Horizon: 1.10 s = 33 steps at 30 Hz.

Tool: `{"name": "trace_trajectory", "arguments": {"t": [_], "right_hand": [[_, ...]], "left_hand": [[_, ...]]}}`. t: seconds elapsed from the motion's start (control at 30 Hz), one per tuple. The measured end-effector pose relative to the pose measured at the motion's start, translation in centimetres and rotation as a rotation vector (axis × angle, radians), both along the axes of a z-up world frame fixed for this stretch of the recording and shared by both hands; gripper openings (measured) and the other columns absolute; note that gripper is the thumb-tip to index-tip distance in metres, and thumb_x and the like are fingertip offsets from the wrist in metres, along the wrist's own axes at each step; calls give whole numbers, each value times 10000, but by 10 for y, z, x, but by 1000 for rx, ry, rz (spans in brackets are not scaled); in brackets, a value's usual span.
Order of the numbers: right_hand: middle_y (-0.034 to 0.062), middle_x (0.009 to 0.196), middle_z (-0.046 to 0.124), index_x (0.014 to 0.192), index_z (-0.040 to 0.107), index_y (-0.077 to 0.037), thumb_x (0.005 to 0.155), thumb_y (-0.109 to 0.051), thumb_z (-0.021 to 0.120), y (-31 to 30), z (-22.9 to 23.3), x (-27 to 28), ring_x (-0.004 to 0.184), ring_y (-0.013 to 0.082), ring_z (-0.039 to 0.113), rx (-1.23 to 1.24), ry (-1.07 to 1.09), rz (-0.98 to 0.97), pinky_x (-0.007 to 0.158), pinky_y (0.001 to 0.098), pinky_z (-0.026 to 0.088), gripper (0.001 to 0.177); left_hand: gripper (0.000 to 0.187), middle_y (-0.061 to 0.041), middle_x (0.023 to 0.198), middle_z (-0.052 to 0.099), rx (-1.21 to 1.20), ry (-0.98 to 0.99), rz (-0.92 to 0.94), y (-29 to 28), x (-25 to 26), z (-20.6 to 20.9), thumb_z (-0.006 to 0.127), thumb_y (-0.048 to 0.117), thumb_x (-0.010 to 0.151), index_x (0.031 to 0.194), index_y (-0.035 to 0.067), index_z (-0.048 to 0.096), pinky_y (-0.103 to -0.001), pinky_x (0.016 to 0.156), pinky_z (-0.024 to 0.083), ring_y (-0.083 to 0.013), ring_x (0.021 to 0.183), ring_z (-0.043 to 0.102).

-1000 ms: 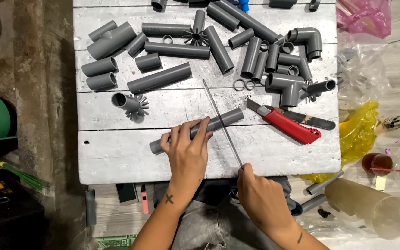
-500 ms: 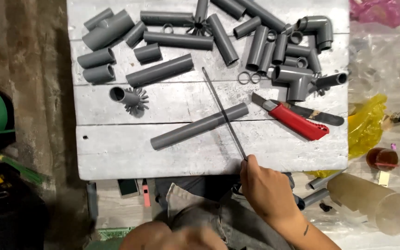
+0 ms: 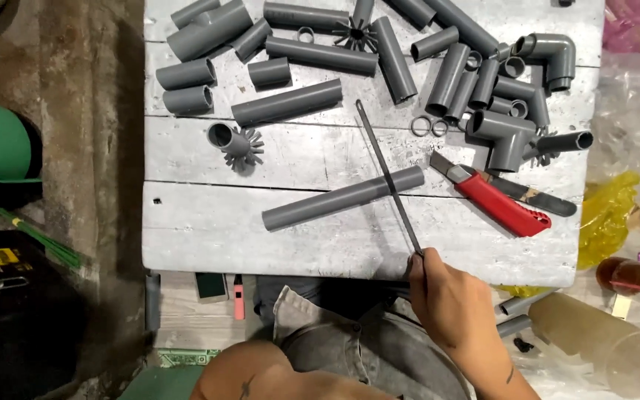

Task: A person uses a handheld hacksaw blade to manually cut through a grey PVC pipe on a wooden board.

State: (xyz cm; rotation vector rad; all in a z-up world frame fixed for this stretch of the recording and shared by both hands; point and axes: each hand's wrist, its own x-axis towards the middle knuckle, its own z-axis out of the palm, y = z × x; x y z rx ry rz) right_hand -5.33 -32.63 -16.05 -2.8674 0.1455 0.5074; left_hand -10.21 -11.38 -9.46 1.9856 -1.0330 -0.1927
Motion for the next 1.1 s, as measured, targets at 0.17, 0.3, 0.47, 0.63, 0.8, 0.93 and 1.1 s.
{"name": "trace_trajectory", "arguments": {"t": [0.17, 0.3, 0.47, 0.63, 0.8, 0.93, 1.1], "right_hand": [[104, 583, 632, 879, 475, -176, 1032, -399, 442, 1, 3, 1, 613, 481, 599, -25, 64, -30, 549, 578, 442, 272], [74, 564, 614, 875, 470, -172, 1039, -365, 434, -5, 7, 4, 578, 444, 579, -52, 30, -34, 506, 512, 398, 256], [53, 535, 577, 876, 548, -173, 1039, -312, 446, -10, 11, 2, 499, 381, 501, 55, -31, -21, 492, 464, 392, 237], [54, 578, 642, 955, 608, -186, 1039, -311, 436, -11, 15, 2, 518, 382, 578, 87, -35, -24, 493, 472, 417, 229], [50, 610, 666, 1019, 621, -174, 1040, -283, 432, -10, 21, 6, 504, 351, 586, 148, -71, -34, 500, 453, 418, 220], [132, 655, 628, 1061, 522, -115, 1036, -341, 470, -6, 19, 6, 571, 445, 580, 147, -59, -70, 533, 522, 418, 234], [168, 569, 622, 1069, 461, -120, 1028, -308, 515, 2, 16, 9, 529, 523, 560, 135, -1, -134, 500, 561, 383, 199]], "left_hand": [[240, -192, 1187, 587, -396, -99, -169, 25, 74, 28, 394, -42, 1108, 1202, -73, 613, -426, 862, 575, -354, 907, 624], [357, -66, 1292, 711, -295, 65, -125, 60, 113, 38, 330, 195, 1147, 1293, 63, 627, -316, 871, 613, -149, 1151, 757], [387, -108, 527, 507, -258, -460, 792, 112, 127, -31, 348, 101, 1094, 842, -85, 576, -325, 406, 417, -210, 422, 521], [223, -213, 977, 439, 10, -421, 1013, 144, 127, -6, 260, -51, 1079, 1184, -99, 450, -385, 670, 442, -306, 793, 469], [333, -310, 1308, 480, 110, -537, 918, 132, 130, -21, 542, -219, 914, 1235, -133, 563, -620, 1195, 419, -484, 1314, 486], [198, -173, 1170, 684, 61, -339, 758, 67, 128, -49, 613, 16, 974, 1164, -33, 641, -512, 1108, 468, -375, 1166, 632], [383, -146, 1322, 632, 235, -221, 660, 0, 123, -67, 686, 146, 950, 1296, 5, 603, -529, 1205, 335, -332, 1307, 527]]}}
